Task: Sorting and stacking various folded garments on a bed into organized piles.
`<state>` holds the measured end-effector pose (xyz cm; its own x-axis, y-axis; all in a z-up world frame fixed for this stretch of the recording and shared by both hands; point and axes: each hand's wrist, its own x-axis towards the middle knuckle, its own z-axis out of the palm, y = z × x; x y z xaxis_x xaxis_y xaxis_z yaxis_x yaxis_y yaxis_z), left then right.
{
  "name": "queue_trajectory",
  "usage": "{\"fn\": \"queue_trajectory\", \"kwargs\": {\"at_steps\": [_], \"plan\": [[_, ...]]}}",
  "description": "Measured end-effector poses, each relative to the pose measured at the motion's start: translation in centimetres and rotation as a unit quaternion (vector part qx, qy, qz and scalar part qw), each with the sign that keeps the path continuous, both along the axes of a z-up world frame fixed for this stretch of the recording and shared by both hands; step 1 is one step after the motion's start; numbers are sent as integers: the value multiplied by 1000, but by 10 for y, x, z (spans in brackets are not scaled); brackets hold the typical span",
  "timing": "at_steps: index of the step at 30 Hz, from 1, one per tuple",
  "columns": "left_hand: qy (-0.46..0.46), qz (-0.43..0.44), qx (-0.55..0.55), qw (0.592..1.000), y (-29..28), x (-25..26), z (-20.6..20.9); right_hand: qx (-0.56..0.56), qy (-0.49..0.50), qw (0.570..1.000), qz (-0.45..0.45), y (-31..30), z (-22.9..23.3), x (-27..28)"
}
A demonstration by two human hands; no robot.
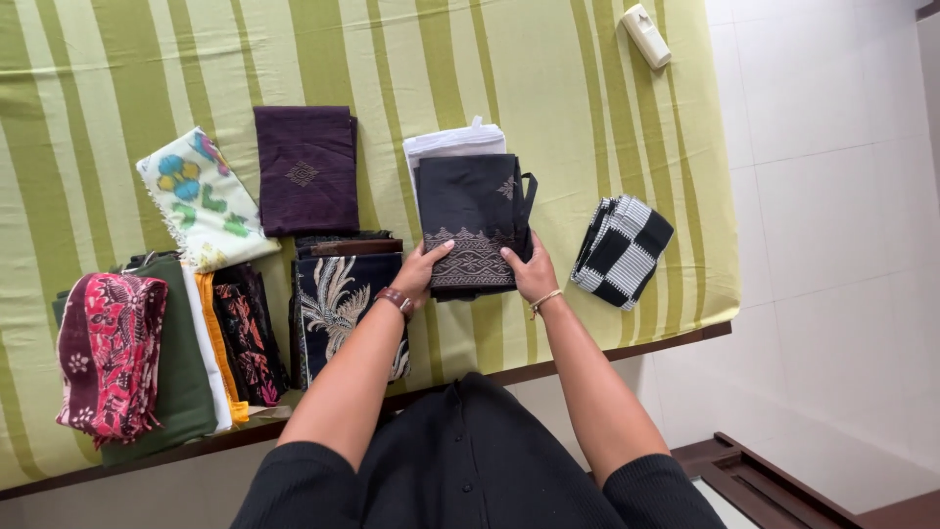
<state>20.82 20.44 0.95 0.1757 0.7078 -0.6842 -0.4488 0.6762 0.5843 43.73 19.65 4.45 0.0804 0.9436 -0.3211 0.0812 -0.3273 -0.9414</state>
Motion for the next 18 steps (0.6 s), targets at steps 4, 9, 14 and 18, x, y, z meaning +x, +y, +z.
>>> {"fn": "queue_trajectory", "kwargs": {"at_steps": [4, 9, 14, 18], "plan": [[43, -41, -42, 997, -29, -41, 68, 26, 63, 998, 7, -17, 28, -22], [290, -202, 119, 928, -83, -149, 88, 19, -46, 998, 31, -37, 68, -53], [180, -11, 41, 983, -152, -209, 1, -7, -319, 941, -113, -26, -35, -17], [67, 130, -18, 989, -136, -169, 107, -64, -390, 918, -21, -9, -45, -17]]}}
